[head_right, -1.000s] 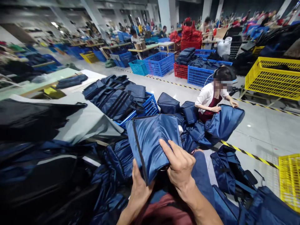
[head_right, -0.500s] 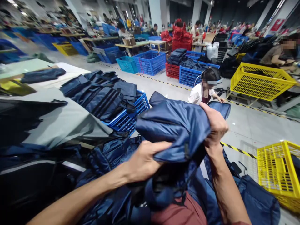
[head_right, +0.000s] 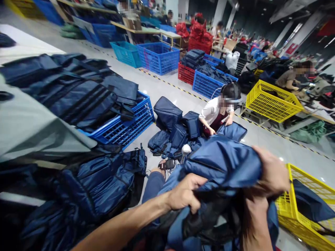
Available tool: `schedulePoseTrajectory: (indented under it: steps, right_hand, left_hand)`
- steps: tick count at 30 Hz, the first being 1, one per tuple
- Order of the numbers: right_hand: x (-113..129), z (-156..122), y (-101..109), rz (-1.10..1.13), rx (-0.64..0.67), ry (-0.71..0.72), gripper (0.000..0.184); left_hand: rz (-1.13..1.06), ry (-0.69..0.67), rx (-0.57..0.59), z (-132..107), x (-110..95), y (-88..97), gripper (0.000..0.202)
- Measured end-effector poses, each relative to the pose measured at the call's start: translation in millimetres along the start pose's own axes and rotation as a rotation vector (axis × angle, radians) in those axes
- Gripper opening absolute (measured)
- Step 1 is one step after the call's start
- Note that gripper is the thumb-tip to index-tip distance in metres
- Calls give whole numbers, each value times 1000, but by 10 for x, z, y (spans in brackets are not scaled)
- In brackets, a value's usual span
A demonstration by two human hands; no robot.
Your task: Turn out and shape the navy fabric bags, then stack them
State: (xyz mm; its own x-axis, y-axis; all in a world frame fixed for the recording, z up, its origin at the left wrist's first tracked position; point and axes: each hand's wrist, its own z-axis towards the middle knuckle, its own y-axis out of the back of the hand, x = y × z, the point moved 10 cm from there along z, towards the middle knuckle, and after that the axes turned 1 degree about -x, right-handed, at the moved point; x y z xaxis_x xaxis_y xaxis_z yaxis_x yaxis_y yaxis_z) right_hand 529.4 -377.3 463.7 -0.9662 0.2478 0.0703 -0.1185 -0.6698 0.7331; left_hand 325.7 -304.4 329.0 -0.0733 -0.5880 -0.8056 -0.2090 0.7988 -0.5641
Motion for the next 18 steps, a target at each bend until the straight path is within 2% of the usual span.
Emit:
schedulePoseTrajectory:
  steps: [2, 4, 6, 7, 10, 12, 13, 15, 18]
  right_hand:
    - [518, 317, -352, 21, -115, 57, 58]
    - [1067, 634, -974, 120, -26, 217, 48]
    - [1382, 912, -1548, 223, 77, 270, 41]
    - [1477, 1023, -1791, 266, 131, 286, 39]
    - [1531, 1236, -2331, 316, 282, 264, 38]
    - [1442, 1259, -2614, 302, 390, 202, 38]
    - [1386, 1230, -2747, 299, 445, 167, 38]
    - [1277, 1109, -2991, 320, 523, 105, 41]
    - [1074, 854, -3306, 384, 513, 12, 51]
  left_hand:
    - [5, -36, -244, -242, -143, 631, 40]
    - [54, -93, -524, -590, -314, 1301, 57]
    - [173, -142, -760, -946, -488, 1836, 72]
    - [258, -160, -851, -1085, -569, 2034, 76]
    - [607, -253, -1080, -1281, -790, 2411, 70]
    - [819, -290, -1185, -1200, -793, 2573, 65]
    - [888, -275, -1220, -1107, -723, 2666, 65]
    - [941, -183, -1257, -872, -457, 2895, 67]
    - [925, -66, -1248, -520, 34, 3198, 67]
